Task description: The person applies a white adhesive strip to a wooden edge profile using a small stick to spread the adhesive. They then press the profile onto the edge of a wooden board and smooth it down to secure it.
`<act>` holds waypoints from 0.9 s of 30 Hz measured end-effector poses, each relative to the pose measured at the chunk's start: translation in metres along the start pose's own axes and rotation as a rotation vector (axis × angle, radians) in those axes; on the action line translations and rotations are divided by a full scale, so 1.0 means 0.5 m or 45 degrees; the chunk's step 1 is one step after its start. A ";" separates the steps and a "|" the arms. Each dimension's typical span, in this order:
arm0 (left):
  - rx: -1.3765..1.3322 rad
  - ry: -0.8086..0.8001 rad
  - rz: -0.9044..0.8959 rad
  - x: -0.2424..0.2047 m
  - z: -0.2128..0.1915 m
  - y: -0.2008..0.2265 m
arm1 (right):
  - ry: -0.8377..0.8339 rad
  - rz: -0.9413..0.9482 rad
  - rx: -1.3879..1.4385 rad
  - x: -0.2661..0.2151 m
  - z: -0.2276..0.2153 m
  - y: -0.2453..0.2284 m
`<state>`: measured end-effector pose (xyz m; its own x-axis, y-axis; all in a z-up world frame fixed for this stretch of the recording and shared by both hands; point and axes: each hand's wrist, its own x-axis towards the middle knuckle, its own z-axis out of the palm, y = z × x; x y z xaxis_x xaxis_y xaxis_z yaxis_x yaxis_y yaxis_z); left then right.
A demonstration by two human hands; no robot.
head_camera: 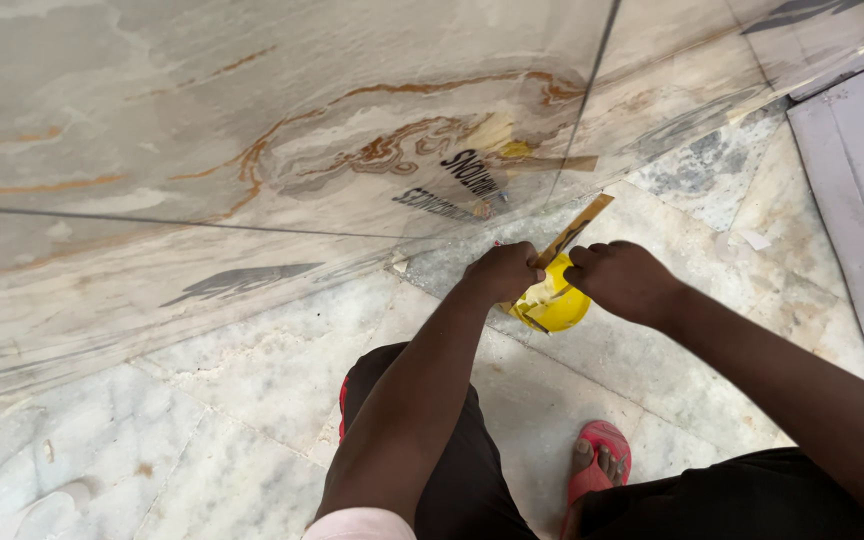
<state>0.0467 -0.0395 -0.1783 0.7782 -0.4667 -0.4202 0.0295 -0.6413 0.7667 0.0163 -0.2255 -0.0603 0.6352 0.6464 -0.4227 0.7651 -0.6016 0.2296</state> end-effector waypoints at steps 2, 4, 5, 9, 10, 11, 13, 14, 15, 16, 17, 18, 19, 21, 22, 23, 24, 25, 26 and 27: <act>-0.032 0.008 0.027 0.011 0.005 -0.009 | -0.071 0.205 0.176 0.014 0.033 -0.011; -0.070 0.018 0.059 0.020 0.011 -0.017 | -0.102 0.352 0.323 0.034 0.075 -0.022; -0.081 0.010 0.047 0.024 0.014 -0.019 | -0.097 0.398 0.383 0.046 0.099 -0.027; -0.077 0.009 0.051 0.031 0.017 -0.020 | 0.059 0.460 0.316 0.082 0.199 -0.042; -0.064 0.017 0.063 0.030 0.018 -0.021 | 0.060 0.463 0.318 0.087 0.217 -0.041; -0.069 0.010 0.058 0.029 0.018 -0.023 | 0.060 0.466 0.320 0.093 0.232 -0.041; -0.082 -0.006 0.050 0.027 0.019 -0.026 | 0.040 0.440 0.284 0.100 0.252 -0.043; -0.089 0.000 0.058 0.026 0.018 -0.027 | 0.022 0.416 0.246 0.102 0.257 -0.046; -0.096 0.007 0.066 0.024 0.018 -0.027 | 0.005 0.392 0.208 0.102 0.259 -0.048; -0.101 0.012 0.076 0.023 0.017 -0.026 | 0.056 0.363 0.225 0.102 0.258 -0.049; -0.098 0.012 0.078 0.022 0.016 -0.025 | 0.107 0.335 0.241 0.102 0.256 -0.052; -0.096 0.013 0.079 0.020 0.015 -0.023 | 0.158 0.304 0.256 0.104 0.251 -0.054; -0.095 0.015 0.080 0.018 0.012 -0.021 | 0.105 0.287 0.235 0.105 0.246 -0.054; -0.105 -0.018 0.043 0.013 0.005 -0.017 | -0.002 0.249 0.194 0.107 0.238 -0.053; -0.111 -0.037 0.024 0.009 0.002 -0.014 | 0.013 0.228 0.205 0.107 0.237 -0.053; -0.089 -0.038 0.010 0.005 -0.001 -0.011 | 0.028 0.208 0.215 0.107 0.239 -0.053; -0.065 -0.038 -0.002 0.002 -0.005 -0.009 | 0.045 0.190 0.226 0.106 0.241 -0.052; -0.040 -0.039 -0.013 -0.001 -0.008 -0.005 | -0.005 0.198 0.211 0.107 0.245 -0.052; -0.033 -0.038 -0.021 -0.004 -0.011 -0.001 | -0.051 0.207 0.193 0.112 0.248 -0.050; -0.027 -0.037 -0.028 -0.007 -0.012 0.002 | -0.097 0.216 0.175 0.116 0.250 -0.048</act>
<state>0.0479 -0.0349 -0.1730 0.7585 -0.4706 -0.4507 0.0598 -0.6384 0.7674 0.0213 -0.2324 -0.2000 0.7394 0.4966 -0.4546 0.6233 -0.7601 0.1837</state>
